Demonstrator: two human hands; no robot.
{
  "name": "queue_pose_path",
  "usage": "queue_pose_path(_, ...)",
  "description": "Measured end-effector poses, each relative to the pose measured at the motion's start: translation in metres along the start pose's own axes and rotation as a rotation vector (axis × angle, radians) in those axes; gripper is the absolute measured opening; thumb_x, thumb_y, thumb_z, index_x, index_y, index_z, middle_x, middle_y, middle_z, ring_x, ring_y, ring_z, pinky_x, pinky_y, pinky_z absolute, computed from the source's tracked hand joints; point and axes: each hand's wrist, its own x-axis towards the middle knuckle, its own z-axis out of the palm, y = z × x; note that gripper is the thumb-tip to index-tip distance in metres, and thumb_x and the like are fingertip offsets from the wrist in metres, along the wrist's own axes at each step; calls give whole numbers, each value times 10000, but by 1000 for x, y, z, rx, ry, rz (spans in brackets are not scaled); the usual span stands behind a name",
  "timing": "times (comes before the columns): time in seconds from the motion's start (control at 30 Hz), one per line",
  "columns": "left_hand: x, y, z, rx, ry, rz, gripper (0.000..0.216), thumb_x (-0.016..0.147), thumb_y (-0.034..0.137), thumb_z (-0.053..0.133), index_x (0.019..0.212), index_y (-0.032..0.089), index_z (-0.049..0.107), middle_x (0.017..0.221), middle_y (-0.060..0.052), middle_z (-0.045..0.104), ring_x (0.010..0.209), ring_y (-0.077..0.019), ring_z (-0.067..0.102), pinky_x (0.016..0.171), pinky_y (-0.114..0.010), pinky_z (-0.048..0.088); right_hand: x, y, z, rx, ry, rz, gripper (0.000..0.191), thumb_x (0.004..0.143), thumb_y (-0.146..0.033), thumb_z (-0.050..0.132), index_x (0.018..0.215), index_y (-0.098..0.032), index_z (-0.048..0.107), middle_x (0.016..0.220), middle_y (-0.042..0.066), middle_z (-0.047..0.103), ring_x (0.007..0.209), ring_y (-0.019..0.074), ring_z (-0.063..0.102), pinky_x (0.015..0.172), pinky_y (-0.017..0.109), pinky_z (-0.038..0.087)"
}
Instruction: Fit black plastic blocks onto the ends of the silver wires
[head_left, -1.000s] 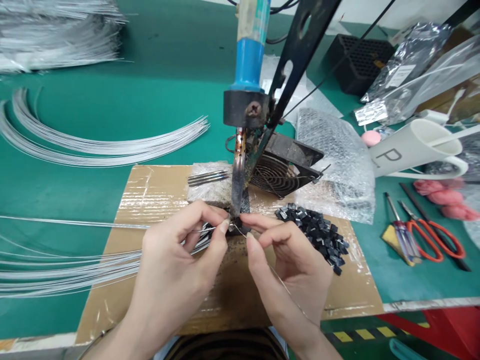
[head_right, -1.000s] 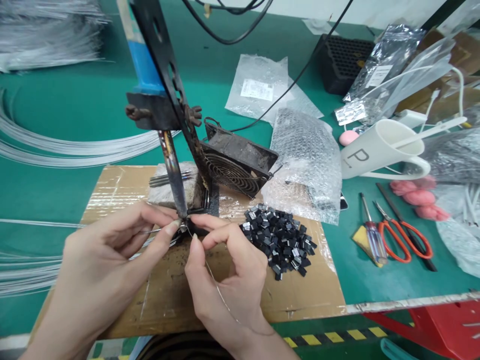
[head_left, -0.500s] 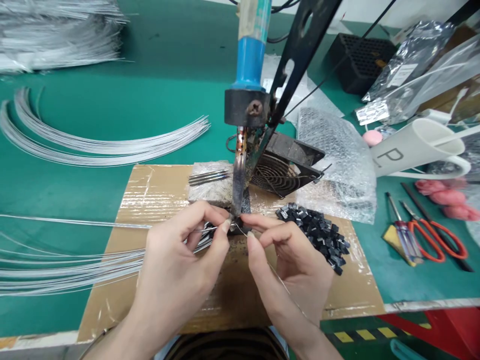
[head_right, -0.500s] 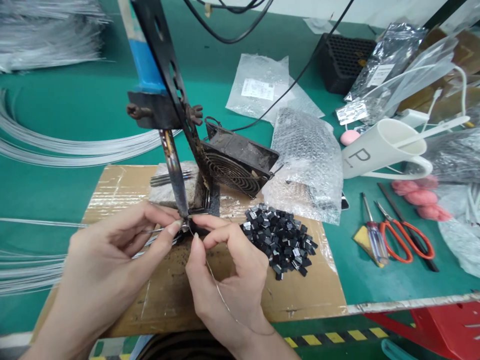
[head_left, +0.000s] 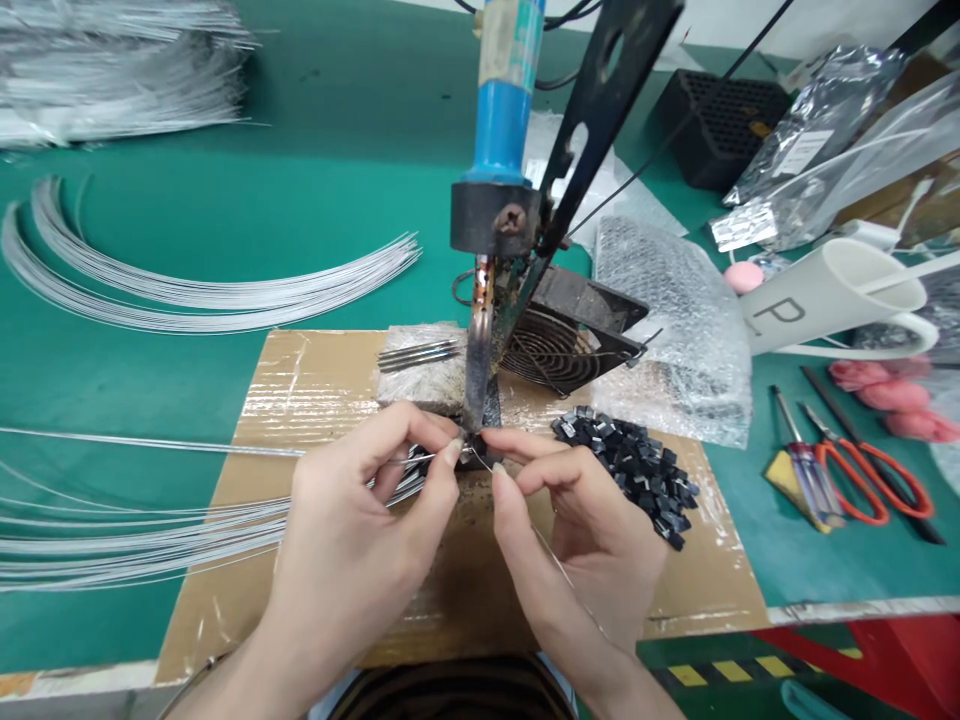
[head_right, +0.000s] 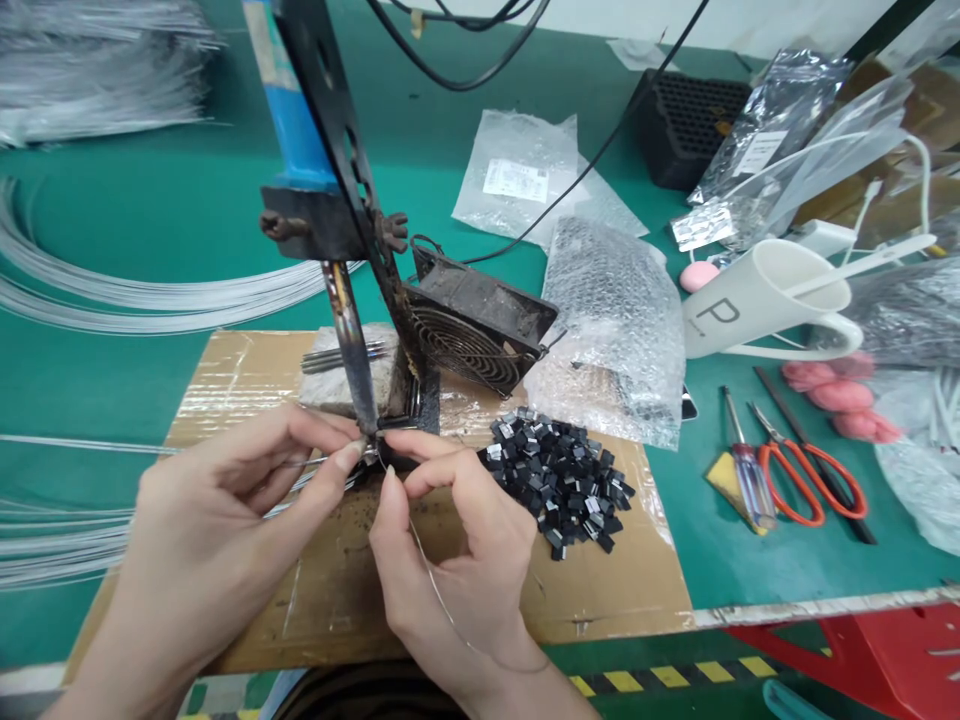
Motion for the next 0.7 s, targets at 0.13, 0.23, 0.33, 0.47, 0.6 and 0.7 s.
queue_pose_path(0.13,0,-2,0,3,4,-5,90,859,222,690,770,238,693,803,36,763,781,-158,745,574,-223,482,-1,3,1,-11,8,-37,217,892,-20,700,887,-231,650,1167,54,807,1111,196,778,993,321,609)
queue_pose_path(0.23,-1,-2,-1,-11,12,-2,88,851,217,694,766,238,703,762,43,731,787,-158,749,607,-218,503,-3,5,2,0,13,-47,218,891,-16,700,896,-229,652,1176,46,804,1119,192,775,1006,318,600)
queue_pose_path(0.33,-1,-3,-1,-26,15,-1,83,842,217,701,762,239,707,759,45,724,800,-162,756,628,-217,517,-3,6,1,-4,14,-45,219,887,-15,703,892,-228,650,1180,40,803,1115,184,776,1004,305,594)
queue_pose_path(0.47,-1,-2,-1,-19,13,-1,90,839,223,698,750,237,706,778,44,735,804,-165,758,671,-223,543,-1,5,0,-23,5,-58,220,877,-14,706,889,-224,645,1178,38,804,1100,175,781,991,287,594)
queue_pose_path(0.6,1,-2,-1,-13,7,0,85,835,223,693,752,236,708,759,43,724,803,-169,762,668,-222,545,-2,6,0,-18,3,-40,214,882,-22,710,896,-225,642,1194,31,798,1122,173,772,1008,284,586)
queue_pose_path(0.7,2,-3,0,7,10,13,84,832,225,695,748,234,701,774,39,748,780,-162,755,633,-219,529,-4,8,1,-18,8,-35,213,889,-25,710,897,-228,644,1184,22,799,1112,168,774,1008,281,585)
